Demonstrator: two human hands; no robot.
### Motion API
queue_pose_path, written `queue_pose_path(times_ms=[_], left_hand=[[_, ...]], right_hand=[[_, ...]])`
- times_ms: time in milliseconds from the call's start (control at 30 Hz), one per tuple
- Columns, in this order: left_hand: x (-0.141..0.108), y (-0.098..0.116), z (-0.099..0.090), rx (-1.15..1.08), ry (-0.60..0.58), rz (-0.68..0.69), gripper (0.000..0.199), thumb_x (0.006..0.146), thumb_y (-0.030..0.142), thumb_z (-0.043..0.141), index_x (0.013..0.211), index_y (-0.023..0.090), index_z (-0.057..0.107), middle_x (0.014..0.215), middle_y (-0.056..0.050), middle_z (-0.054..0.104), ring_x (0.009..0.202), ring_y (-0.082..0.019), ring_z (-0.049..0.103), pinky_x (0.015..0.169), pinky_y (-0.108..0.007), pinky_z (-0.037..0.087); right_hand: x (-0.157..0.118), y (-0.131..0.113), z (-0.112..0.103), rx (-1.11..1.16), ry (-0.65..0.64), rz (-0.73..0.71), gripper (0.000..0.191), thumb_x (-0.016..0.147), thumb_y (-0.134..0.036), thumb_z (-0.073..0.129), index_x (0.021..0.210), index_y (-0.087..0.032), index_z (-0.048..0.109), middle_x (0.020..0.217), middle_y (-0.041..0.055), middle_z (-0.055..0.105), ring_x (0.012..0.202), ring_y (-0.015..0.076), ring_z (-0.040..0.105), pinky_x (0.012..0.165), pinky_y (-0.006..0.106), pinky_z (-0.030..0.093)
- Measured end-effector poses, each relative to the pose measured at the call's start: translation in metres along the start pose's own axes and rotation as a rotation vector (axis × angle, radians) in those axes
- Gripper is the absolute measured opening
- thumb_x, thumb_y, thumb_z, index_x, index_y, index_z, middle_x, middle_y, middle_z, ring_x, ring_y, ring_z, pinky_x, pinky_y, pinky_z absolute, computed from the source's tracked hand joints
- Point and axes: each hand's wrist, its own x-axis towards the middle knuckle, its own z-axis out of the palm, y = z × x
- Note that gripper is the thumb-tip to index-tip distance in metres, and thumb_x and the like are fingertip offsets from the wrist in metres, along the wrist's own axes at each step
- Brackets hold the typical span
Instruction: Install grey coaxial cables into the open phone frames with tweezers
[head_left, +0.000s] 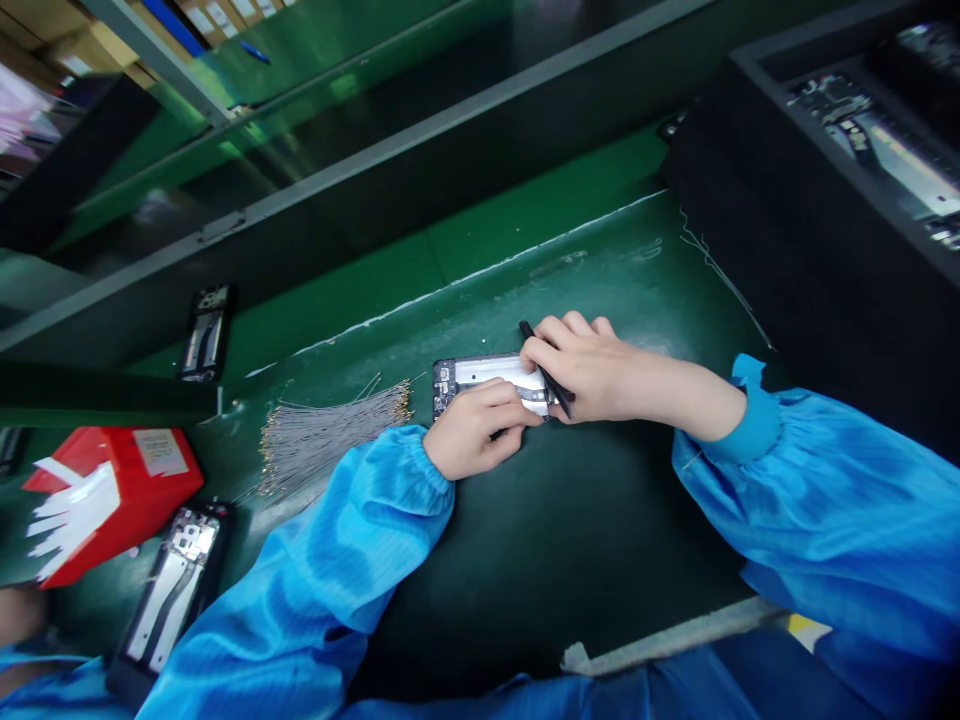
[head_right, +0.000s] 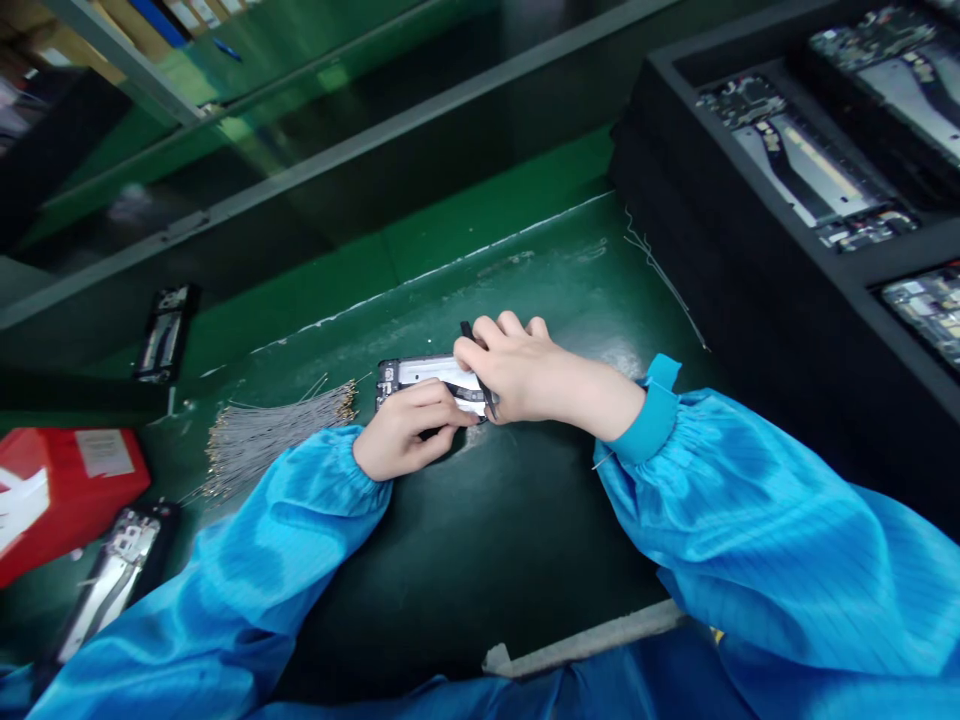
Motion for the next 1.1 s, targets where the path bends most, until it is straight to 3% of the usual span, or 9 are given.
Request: queue_pose_path(times_ms=[233,667,833,1100], left_hand=[[-0.001,-0.001,0.007,0.083,0.078,-0.089,0.019,0.079,0.011,0.041,0.083,0.016,0.06,0.072,-0.003,0.057,0.071,-0.014,0.049,0.069,-0.027,0.043],[0.003,0.002,0.007,0.129,0.035,-0.179,0.015,0.078,0.011,0.04,0.075,0.016,0.053,0.069,-0.002,0.051,0.069,-0.014,0.046,0.066,-0.026,0.04],[0.002,0.001,0.006,0.085,0.032,-0.146,0.015,0.076,0.01,0.04,0.074,0.016,0.054,0.067,-0.002,0.052,0.068,-0.014,0.046,0.066,-0.026,0.041],[0.001,0.0,0.002,0.067,-0.052,-0.078,0.017,0.074,0.01,0.04,0.072,0.017,0.055,0.068,-0.002,0.055,0.067,-0.014,0.046,0.067,-0.027,0.039]], right_hand=[[-0.004,0.014,0.009,0.125,0.111,-0.114,0.03,0.074,-0.04,0.054,0.095,-0.021,0.045,0.1,0.0093,0.046,0.087,0.0243,0.038,0.066,0.032,0.026],[0.004,0.001,-0.001,-0.06,0.054,-0.108,0.029,0.068,-0.029,0.059,0.093,-0.018,0.046,0.105,0.0124,0.046,0.086,0.0246,0.039,0.059,0.029,0.023],[0.005,-0.004,-0.003,-0.061,-0.008,-0.035,0.034,0.064,-0.027,0.06,0.093,-0.019,0.045,0.108,0.0127,0.044,0.088,0.0261,0.039,0.059,0.03,0.024],[0.003,-0.001,0.0,0.024,-0.001,-0.029,0.03,0.065,-0.026,0.056,0.092,-0.019,0.044,0.104,0.0117,0.044,0.088,0.026,0.038,0.063,0.031,0.025]])
